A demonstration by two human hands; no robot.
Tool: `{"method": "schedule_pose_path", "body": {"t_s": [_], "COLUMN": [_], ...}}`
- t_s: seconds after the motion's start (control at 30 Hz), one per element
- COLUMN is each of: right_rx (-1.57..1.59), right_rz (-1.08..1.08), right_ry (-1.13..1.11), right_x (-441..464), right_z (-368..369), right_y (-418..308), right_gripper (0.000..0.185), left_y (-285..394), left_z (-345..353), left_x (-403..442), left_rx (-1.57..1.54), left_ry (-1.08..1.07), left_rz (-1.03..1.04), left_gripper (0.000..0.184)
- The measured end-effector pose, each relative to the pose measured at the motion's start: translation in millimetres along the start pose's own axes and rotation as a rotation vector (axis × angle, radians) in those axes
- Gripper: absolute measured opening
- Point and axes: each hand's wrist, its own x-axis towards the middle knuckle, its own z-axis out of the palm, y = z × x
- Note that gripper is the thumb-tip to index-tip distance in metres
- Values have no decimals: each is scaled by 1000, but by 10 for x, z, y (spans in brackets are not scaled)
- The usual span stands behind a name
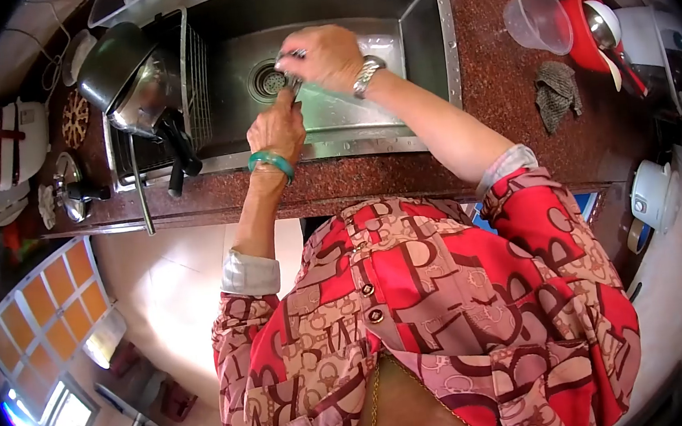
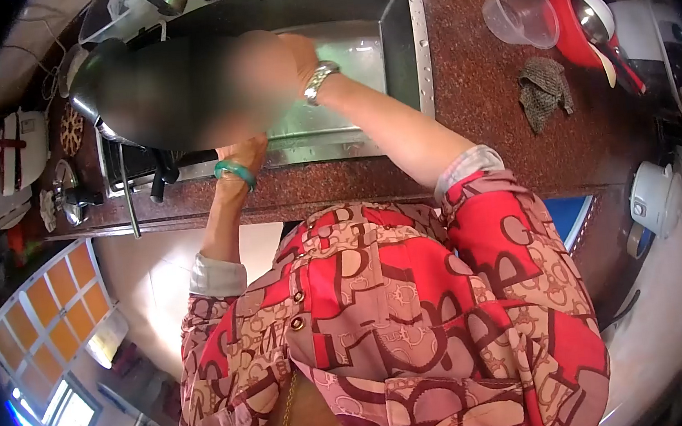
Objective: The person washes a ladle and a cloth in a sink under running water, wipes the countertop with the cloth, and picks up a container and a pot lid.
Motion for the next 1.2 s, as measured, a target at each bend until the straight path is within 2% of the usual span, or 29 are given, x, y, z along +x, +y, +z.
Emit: {"method": "schedule_pose_path", "body": {"t_s": [0.03, 0.1, 0.17, 0.2, 0.23, 0.3, 0.33, 0.37, 0.43, 0.5, 0.53, 0.57, 0.63, 0.73, 0.8, 0.87, 0.9, 0.97, 1.0, 1.03, 1.1, 1.2], "right_rx": [-111, -119, -65, 177, 176, 353, 468, 160, 54, 94, 289, 723, 1064, 1239, 1216, 1182, 1183, 1129, 1129, 1186, 1295, 1279], "right_rz": [-98, -51, 227, 272, 270, 154, 149, -19, -73, 171, 283, 471, 681, 650, 603, 516, 515, 267, 267, 356, 532, 543], "right_ry": [1, 49, -77, -176, -172, -55, -85, -79, -21, -50, -76, -19, -10, -77, -66, -120, -121, -143, -139, -49, 135, 252], "right_x": [-17, 150, 276, 335, 321, 258, 195, 169, 110, 157, 160, 142, 75, -14, -37, -31, -38, -76, -94, -103, -99, -104], "right_z": [76, -30, -253, -270, -214, -157, -213, -278, -201, -241, -219, -92, -362, -337, -361, -334, -319, -310, -330, -367, -450, -602], "right_y": [-26, 17, 93, 199, 246, 278, 146, 14, 64, 321, 477, 630, 422, 279, 250, 227, 191, 96, 77, 60, 38, 40], "right_gripper": [30, 25, 25, 26, 26, 29, 28, 29, 28, 29, 28, 24, 20, 14, 14, 13, 13, 13, 13, 13, 12, 11], "left_y": [69, 129, 115, 110, 93, 64, 49, 36, -9, -76, -92, -103, -97, -98, -63, 20, 63, 181, 248, 228, 167, 122], "left_z": [-46, -59, 10, 12, 26, 62, 40, 2, -10, 51, 69, 20, -66, -43, -30, -60, -90, -214, -308, -295, -278, -293], "left_x": [-9, -20, -130, -152, -149, -154, -157, -148, -177, -214, -240, -216, -217, -167, -112, -56, -6, 122, 159, 180, 224, 215], "left_rx": [-70, -137, -233, -249, -249, -212, -212, -199, -183, -205, -253, -249, -271, -349, -425, -735, -734, -1307, -1396, -1395, -1327, -1340], "left_ry": [-8, -4, 106, 144, 147, 153, 151, 109, 62, 157, 214, 218, 147, 142, 129, 128, 128, -21, 11, 10, 16, -29], "left_rz": [3, 14, 118, 155, 157, 128, 130, 97, 69, 111, 50, 53, -6, -20, -42, -18, -19, -408, -424, -420, -245, -269], "left_gripper": [16, 16, 19, 23, 23, 22, 22, 22, 22, 22, 23, 23, 27, 31, 31, 30, 30, 29, 24, 24, 20, 16]}}
